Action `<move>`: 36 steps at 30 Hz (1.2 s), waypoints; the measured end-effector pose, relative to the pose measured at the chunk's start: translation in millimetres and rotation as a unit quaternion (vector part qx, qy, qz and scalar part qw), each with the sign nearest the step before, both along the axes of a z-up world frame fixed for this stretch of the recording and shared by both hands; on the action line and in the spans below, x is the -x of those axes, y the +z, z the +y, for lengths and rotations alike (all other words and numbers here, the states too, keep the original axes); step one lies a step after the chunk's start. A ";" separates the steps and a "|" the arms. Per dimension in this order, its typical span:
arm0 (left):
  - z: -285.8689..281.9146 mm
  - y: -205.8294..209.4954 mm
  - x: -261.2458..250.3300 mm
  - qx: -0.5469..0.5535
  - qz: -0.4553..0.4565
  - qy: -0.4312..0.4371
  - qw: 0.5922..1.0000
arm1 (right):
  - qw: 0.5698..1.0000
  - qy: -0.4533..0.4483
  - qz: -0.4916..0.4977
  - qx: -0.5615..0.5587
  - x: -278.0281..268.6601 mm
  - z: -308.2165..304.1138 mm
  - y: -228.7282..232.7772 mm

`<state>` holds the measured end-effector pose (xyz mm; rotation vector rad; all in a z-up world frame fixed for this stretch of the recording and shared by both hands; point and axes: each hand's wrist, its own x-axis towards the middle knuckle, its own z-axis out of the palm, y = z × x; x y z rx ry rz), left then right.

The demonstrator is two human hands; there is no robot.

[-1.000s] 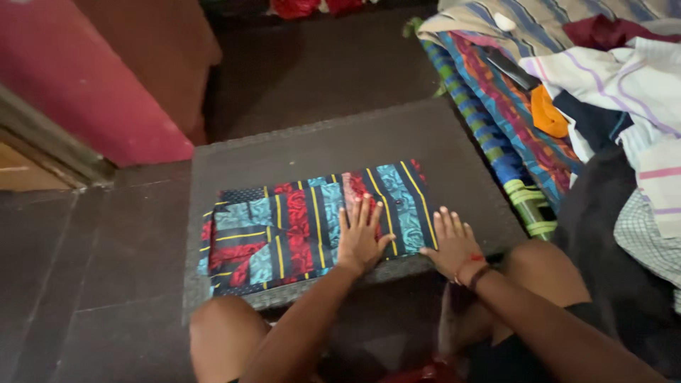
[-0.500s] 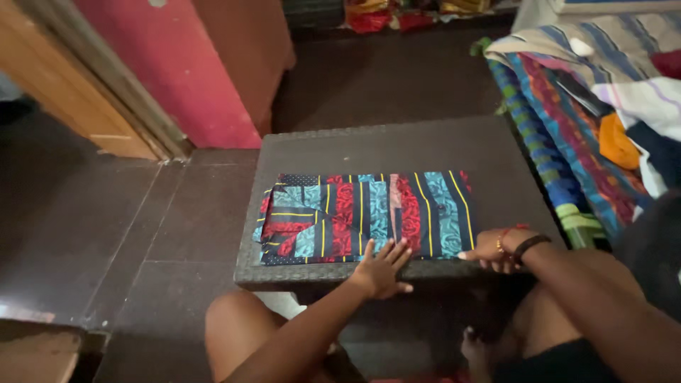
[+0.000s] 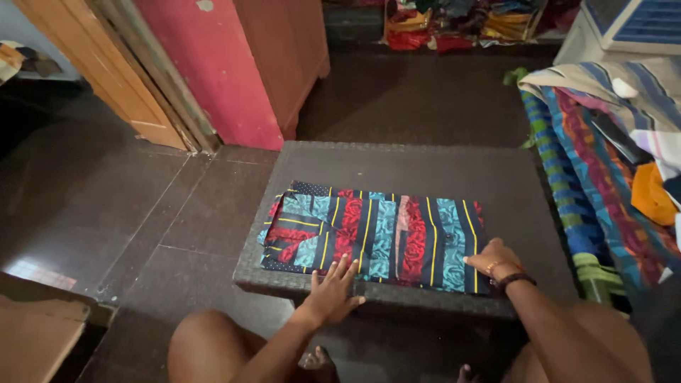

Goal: The person folds a patterned cloth on a low table. They smooth the fabric, fold it in half multiple times, and press the edges to create a compact rectangular bundle.

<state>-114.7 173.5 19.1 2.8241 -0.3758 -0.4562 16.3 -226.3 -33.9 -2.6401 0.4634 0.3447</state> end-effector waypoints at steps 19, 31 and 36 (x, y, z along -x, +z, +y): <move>-46.0 -28.4 -57.3 0.327 -0.022 0.032 0.944 | 0.934 -0.130 -0.178 -0.283 -13.2 -77.9 77.4; -72.6 -34.2 -98.1 0.684 0.351 0.170 0.617 | 0.879 0.141 0.079 -0.448 54.4 123.7 154.9; -85.6 -120.1 -122.7 0.680 0.221 0.199 0.670 | 0.910 0.105 0.105 -0.387 40.0 95.3 93.4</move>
